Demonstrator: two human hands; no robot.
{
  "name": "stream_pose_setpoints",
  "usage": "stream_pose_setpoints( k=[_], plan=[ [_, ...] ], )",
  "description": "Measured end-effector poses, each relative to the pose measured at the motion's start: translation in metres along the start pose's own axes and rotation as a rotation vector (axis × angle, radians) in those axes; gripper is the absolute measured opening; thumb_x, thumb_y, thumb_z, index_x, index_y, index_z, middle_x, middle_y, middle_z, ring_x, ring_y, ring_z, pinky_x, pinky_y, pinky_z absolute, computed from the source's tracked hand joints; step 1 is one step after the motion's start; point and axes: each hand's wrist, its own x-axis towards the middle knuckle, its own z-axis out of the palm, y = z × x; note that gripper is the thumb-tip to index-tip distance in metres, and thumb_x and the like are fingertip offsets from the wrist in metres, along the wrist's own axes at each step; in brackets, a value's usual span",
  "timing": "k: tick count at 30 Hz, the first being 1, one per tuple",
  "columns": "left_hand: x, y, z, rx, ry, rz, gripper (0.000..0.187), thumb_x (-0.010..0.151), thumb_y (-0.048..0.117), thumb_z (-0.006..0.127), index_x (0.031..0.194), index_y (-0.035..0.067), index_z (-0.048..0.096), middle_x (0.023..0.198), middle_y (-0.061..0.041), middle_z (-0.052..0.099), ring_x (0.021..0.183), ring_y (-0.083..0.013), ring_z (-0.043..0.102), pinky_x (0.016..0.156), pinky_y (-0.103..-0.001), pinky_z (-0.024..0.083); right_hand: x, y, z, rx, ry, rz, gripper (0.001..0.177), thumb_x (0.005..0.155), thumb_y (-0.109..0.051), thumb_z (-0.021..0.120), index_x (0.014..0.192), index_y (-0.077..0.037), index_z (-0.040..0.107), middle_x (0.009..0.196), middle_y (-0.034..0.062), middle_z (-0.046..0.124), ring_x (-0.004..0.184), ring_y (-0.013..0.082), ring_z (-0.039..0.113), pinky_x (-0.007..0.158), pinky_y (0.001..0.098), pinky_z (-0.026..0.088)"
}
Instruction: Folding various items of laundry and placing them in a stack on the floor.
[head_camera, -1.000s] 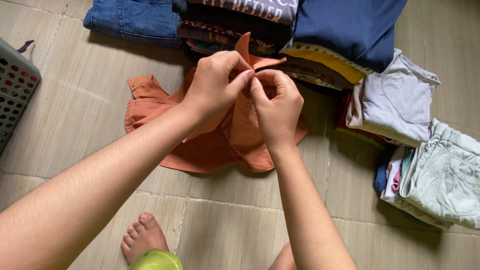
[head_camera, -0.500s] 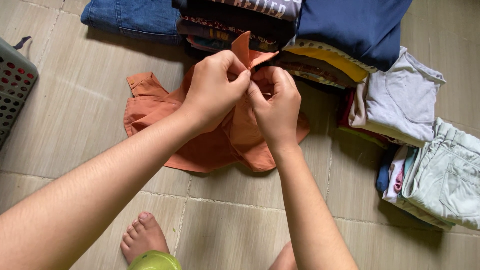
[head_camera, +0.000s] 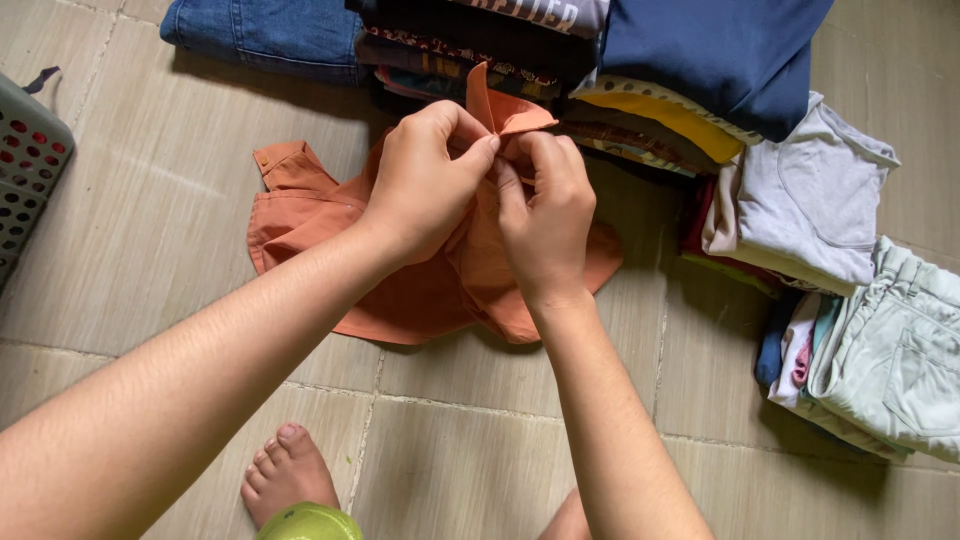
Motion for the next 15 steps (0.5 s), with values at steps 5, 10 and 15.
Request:
stream_pose_setpoints(
  k=[5,10,15],
  plan=[
    [0.000,-0.010,0.007,0.042,0.007,0.007,0.012,0.092,0.012,0.071,0.089,0.001,0.067,0.085,-0.011,0.074,0.076,-0.0204,0.073,0.070,-0.035,0.058,-0.004,0.003,0.004,-0.002,0.007,0.001,0.013,0.098,-0.004,0.074,0.105,-0.002,0.063,0.098,0.0110,0.064,0.088,0.0255,0.067,0.078,0.0343,0.058],
    [-0.005,-0.030,0.011,0.093,0.053,0.093,0.013,0.094,0.009,0.068,0.091,0.000,0.060,0.086,-0.014,0.070,0.078,-0.0287,0.070,0.071,-0.041,0.055,-0.003,-0.001,0.006,0.021,-0.035,0.003,0.016,0.097,-0.004,0.073,0.107,-0.001,0.061,0.100,0.0111,0.065,0.089,0.0245,0.068,0.077,0.0341,0.058],
    [-0.006,-0.033,0.003,0.141,-0.028,0.316,0.017,0.097,0.005,0.068,0.097,0.000,0.053,0.092,-0.017,0.066,0.091,-0.0369,0.066,0.078,-0.046,0.052,-0.004,0.002,0.002,0.112,-0.112,0.115,0.013,0.097,-0.003,0.073,0.105,-0.001,0.062,0.095,0.0088,0.067,0.083,0.0176,0.070,0.075,0.0303,0.059]
  ],
)
